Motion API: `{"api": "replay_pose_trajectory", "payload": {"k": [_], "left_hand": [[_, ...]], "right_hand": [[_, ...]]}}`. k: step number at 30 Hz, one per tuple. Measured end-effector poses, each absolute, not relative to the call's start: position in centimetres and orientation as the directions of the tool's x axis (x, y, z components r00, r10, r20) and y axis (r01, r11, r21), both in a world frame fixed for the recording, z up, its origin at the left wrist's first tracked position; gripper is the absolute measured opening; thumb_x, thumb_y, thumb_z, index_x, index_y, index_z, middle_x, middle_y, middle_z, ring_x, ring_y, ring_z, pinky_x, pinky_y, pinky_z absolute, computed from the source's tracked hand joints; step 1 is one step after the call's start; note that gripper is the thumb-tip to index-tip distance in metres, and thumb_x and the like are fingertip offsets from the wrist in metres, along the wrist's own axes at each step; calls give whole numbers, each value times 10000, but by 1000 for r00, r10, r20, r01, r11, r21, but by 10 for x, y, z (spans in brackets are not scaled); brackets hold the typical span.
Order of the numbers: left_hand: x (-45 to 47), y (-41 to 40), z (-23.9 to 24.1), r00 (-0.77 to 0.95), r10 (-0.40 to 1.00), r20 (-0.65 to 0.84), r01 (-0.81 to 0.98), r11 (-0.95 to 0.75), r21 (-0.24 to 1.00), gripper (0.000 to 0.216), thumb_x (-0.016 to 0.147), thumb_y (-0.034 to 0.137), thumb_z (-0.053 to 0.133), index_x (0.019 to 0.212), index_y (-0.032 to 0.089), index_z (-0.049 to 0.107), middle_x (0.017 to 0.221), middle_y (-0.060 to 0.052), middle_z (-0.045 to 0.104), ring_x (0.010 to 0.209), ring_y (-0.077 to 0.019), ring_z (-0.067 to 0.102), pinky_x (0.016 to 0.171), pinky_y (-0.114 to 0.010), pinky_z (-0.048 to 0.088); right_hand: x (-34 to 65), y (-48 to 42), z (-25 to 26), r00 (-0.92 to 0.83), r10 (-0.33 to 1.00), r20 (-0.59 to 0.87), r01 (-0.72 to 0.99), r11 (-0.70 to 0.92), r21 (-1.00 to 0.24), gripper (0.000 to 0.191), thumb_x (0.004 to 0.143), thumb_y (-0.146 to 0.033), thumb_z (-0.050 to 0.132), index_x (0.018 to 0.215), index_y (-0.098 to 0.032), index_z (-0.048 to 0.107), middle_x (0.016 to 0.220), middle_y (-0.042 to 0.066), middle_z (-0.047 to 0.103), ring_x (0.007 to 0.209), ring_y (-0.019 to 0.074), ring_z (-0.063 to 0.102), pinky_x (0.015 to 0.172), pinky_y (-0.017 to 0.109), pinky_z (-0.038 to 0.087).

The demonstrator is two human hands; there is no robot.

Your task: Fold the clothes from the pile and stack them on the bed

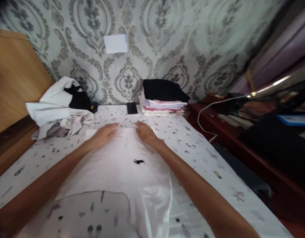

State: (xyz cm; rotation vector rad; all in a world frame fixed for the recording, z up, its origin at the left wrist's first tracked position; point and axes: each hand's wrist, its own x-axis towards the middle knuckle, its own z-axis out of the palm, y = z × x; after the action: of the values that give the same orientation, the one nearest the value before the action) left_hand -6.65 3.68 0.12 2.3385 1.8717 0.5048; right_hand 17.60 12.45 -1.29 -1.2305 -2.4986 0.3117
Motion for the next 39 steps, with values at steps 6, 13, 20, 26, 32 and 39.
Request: {"api": "replay_pose_trajectory", "payload": {"k": [6,13,20,26,32,39], "left_hand": [[-45,45,-19,173,979,-104,966,-148,212,803,996,601,239,1572,42,247,1659,-149,166,1550,-245,100,1260,-404,105],[-142,22,-30,-101,990,-97,991,109,73,878,959,668,236,1572,39,215,1656,-204,115,1548,-311,58,1228,-541,121],[-148,14,-35,-177,982,-62,984,178,10,881,960,674,208,1565,34,241,1652,-213,161,1546,-320,100,1208,-543,184],[-154,13,-40,-154,988,10,988,154,-3,823,972,627,250,1550,42,292,1627,-243,223,1532,-346,165,1181,-580,237],[-143,13,-31,-135,991,10,990,135,-30,844,963,637,271,1574,58,228,1646,-222,175,1541,-354,109,1192,-627,155],[-109,0,-27,47,996,-81,997,-42,61,856,967,639,210,1581,44,195,1666,-158,136,1550,-270,94,1247,-471,132]], "right_hand": [[166,131,-49,-547,834,80,824,552,-126,627,1015,-500,272,1525,-155,390,1606,141,354,1502,277,284,1206,513,234],[173,134,-54,-561,823,87,814,568,-125,701,996,-605,214,1546,-197,365,1623,114,329,1512,280,258,1213,506,212],[171,127,-47,-550,831,81,817,556,-155,671,1016,-562,225,1546,-175,363,1619,136,328,1515,275,249,1219,495,199],[189,138,-41,-415,910,18,897,413,-158,595,1037,-471,225,1528,-178,391,1625,133,316,1524,271,221,1220,518,179],[188,121,-29,-397,911,111,902,409,-135,600,1037,-433,254,1535,-119,364,1646,170,239,1542,279,146,1236,514,102],[186,81,-42,-586,805,95,789,593,-160,710,1018,-567,210,1523,-94,370,1615,178,319,1524,280,220,1230,485,201]]}}
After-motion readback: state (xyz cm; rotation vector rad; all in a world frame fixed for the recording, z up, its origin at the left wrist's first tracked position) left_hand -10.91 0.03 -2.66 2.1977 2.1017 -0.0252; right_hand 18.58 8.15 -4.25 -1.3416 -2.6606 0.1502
